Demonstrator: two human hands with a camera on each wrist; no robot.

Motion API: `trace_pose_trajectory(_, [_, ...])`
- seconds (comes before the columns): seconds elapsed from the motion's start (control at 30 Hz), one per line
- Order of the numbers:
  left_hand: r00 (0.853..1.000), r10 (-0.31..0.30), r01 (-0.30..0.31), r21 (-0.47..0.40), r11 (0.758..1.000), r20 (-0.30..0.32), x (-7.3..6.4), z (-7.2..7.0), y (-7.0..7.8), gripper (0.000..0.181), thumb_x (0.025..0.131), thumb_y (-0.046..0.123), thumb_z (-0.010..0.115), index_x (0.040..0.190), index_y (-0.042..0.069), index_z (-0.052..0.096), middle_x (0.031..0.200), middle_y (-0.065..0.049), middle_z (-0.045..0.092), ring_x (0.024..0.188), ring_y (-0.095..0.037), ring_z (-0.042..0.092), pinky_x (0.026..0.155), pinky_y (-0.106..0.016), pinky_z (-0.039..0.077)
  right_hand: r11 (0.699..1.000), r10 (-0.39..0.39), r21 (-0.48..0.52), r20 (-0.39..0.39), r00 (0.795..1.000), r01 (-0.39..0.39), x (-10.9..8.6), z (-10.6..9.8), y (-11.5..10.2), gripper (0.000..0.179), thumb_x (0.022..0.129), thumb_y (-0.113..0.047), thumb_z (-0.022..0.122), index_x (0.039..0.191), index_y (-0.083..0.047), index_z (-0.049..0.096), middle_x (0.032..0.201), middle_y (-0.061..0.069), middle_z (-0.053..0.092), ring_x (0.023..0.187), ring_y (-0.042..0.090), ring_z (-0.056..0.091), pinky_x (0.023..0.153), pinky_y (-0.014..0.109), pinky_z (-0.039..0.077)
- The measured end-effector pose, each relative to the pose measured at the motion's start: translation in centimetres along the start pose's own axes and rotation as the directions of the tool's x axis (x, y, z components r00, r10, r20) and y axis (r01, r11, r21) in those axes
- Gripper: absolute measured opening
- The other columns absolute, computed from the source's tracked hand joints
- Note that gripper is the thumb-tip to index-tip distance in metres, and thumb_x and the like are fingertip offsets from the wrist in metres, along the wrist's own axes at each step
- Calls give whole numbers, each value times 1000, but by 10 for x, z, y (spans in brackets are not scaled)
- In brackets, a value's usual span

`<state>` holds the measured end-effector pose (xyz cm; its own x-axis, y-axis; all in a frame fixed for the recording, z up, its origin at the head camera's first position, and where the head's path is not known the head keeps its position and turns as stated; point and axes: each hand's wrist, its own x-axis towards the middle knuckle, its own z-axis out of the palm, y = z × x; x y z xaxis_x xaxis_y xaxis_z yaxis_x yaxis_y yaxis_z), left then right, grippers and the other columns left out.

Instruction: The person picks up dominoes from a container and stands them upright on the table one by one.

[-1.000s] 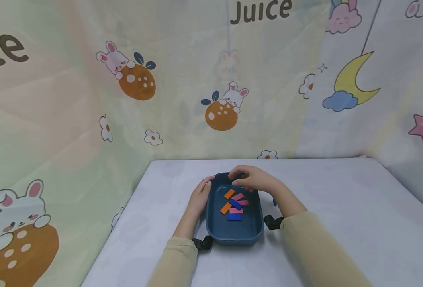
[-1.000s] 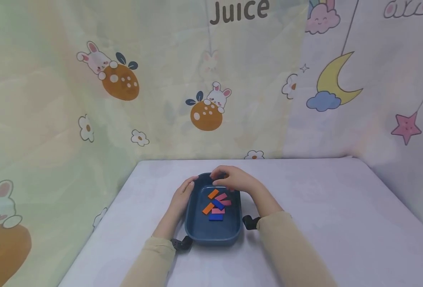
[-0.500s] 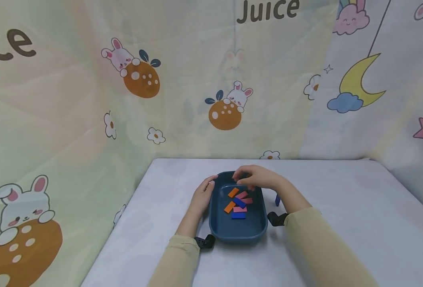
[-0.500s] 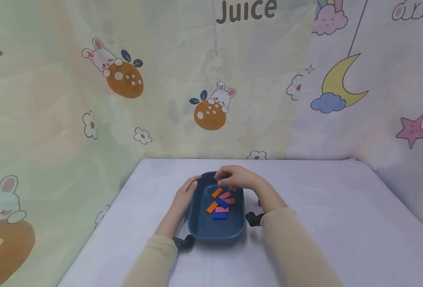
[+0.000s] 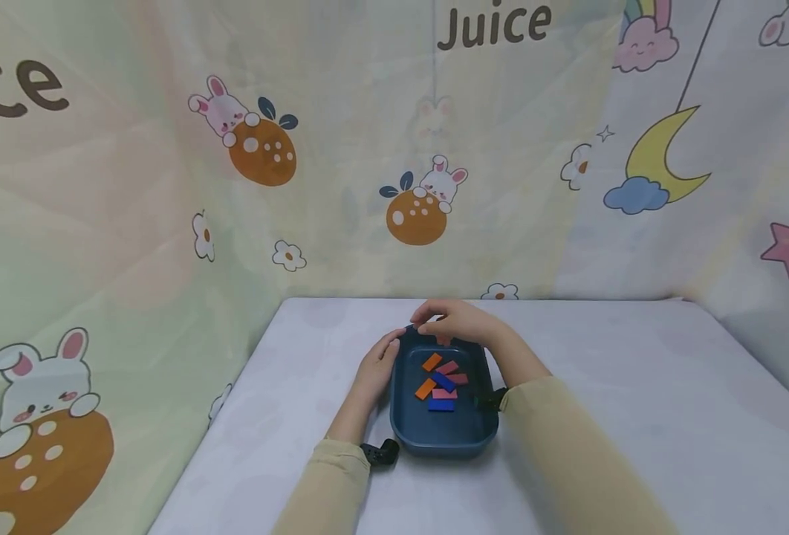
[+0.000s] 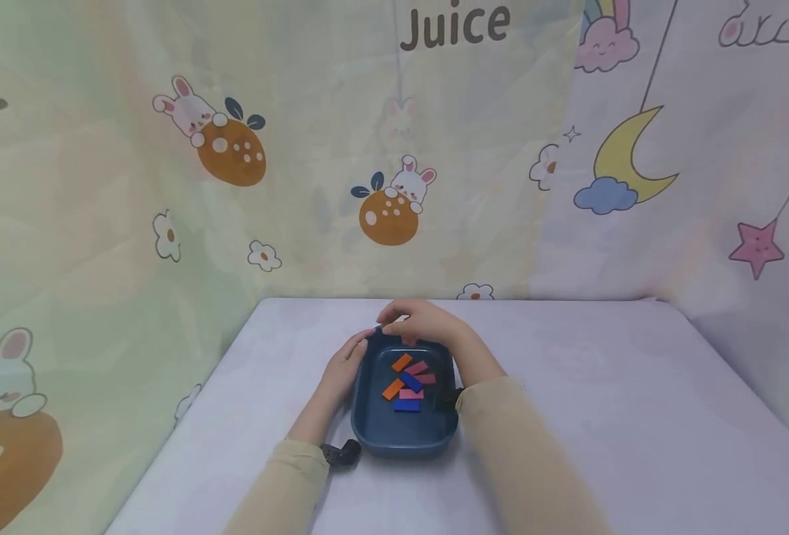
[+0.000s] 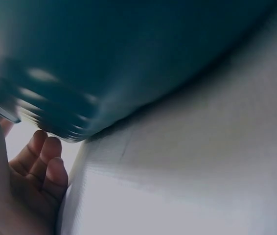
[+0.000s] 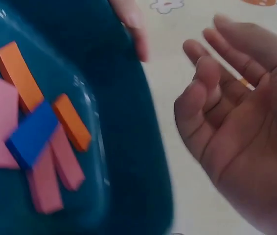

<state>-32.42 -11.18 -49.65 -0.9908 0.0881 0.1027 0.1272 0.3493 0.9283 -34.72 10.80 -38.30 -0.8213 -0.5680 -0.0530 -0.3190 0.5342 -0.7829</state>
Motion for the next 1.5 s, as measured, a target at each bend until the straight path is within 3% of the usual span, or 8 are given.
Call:
trace_pose_trajectory(0.23, [1000, 9, -9, -2, 1000, 2, 0, 3, -1, 37, 101, 56, 42, 134, 45, 56, 148, 7, 51, 142, -24, 43, 115, -56, 30, 988, 152, 47, -39, 988, -150, 16, 25, 24, 26, 96, -27, 64, 119, -17, 67, 111, 3, 67, 89, 27, 63, 79, 34, 55])
trace_pose_trajectory(0.47, [999, 45, -45, 9, 999, 4, -1, 4, 5, 39, 102, 52, 41, 136, 41, 56, 149, 6, 51, 142, -23, 42, 116, -53, 30, 948, 314, 69, -30, 949, -311, 10, 38, 33, 22, 98, -16, 59, 116, -10, 68, 99, 9, 67, 79, 24, 62, 74, 33, 57])
trace_pose_trajectory(0.77, [1000, 9, -9, 2, 1000, 5, -1, 3, 8, 38, 101, 57, 40, 134, 46, 55, 149, 8, 50, 143, -23, 41, 116, -55, 30, 949, 284, 139, 4, 959, -282, 13, 43, 35, 26, 95, -7, 58, 120, -8, 66, 107, 10, 66, 79, 22, 67, 76, 33, 58])
trace_pose_trajectory(1.0, [1000, 17, -17, 14, 1000, 7, -2, 1, 6, 38, 102, 55, 40, 135, 44, 55, 150, 7, 50, 143, -23, 42, 116, -56, 30, 965, 255, -72, 26, 966, -253, 15, 51, 34, 28, 87, -11, 70, 114, -17, 69, 108, 2, 65, 86, 19, 62, 76, 32, 55])
trace_pose_trajectory(1.27, [998, 58, -58, 34, 998, 5, -3, -2, 8, 38, 104, 47, 41, 138, 38, 55, 149, 4, 50, 142, -24, 43, 116, -53, 31, 960, 258, -112, 1, 966, -256, 20, 57, 31, 16, 88, -22, 74, 102, -16, 69, 89, 3, 66, 76, 19, 61, 65, 30, 52])
trace_pose_trajectory(1.5, [998, 60, -60, 29, 998, 5, -3, -3, 6, 39, 104, 48, 41, 137, 37, 55, 149, 4, 50, 142, -23, 43, 116, -52, 31, 955, 262, -146, 0, 965, -259, 21, 61, 30, 16, 85, -21, 77, 97, -17, 66, 90, 4, 64, 76, 20, 61, 65, 30, 53])
